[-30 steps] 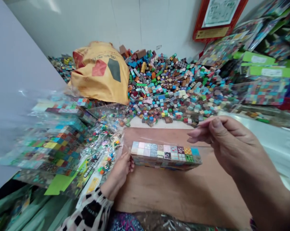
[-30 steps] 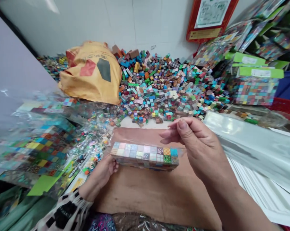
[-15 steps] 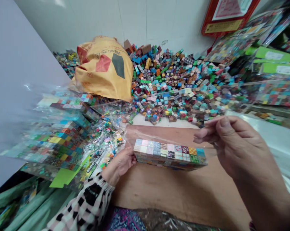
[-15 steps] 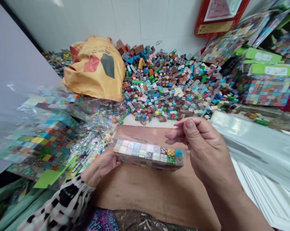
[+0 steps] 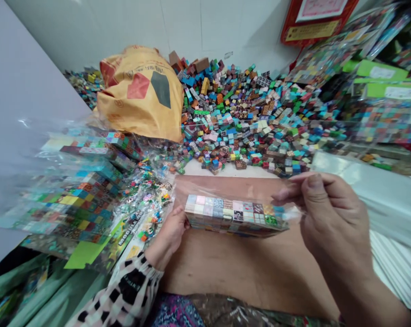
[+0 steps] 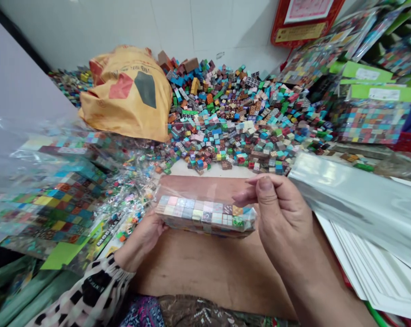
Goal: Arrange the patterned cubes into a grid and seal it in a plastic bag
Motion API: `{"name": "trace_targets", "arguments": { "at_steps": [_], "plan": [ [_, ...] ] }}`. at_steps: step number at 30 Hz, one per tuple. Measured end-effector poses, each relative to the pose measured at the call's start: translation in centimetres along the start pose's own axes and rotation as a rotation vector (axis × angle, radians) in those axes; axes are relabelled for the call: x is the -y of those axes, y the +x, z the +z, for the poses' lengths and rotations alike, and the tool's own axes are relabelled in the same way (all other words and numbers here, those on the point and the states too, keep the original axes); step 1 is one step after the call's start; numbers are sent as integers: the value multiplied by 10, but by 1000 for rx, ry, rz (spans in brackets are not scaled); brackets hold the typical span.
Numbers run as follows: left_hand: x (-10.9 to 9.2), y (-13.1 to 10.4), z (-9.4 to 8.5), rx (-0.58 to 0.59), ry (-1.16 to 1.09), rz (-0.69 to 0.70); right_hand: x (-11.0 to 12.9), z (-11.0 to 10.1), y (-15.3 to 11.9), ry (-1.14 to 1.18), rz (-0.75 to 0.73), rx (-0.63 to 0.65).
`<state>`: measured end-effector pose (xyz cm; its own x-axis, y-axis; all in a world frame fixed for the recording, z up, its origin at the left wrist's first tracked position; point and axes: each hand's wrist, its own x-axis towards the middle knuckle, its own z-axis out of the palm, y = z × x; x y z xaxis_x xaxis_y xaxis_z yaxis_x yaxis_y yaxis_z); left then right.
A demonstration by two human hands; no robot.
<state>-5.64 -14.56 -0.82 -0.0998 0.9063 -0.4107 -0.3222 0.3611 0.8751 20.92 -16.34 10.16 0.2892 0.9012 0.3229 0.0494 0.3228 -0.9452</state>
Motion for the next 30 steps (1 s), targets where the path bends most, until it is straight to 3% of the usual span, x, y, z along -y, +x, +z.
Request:
{"name": "trace_targets", "arguments": {
  "at_steps": [5, 8, 13, 20, 30],
  "plan": [
    [-2, -2, 4, -3, 29, 17, -10, -5, -1, 193, -77, 145],
    [-2, -2, 4, -11, 44, 12, -18, -12, -3, 220, -36, 207],
    [1, -1, 3, -27, 62, 18, -27, -20, -13, 5, 12, 237],
    [6, -4, 6, -83, 91, 64, -28, -16, -18, -2, 62, 148],
    [3, -9, 11, -121, 80, 30, -26, -11, -21, 32, 126, 181]
  ]
}}
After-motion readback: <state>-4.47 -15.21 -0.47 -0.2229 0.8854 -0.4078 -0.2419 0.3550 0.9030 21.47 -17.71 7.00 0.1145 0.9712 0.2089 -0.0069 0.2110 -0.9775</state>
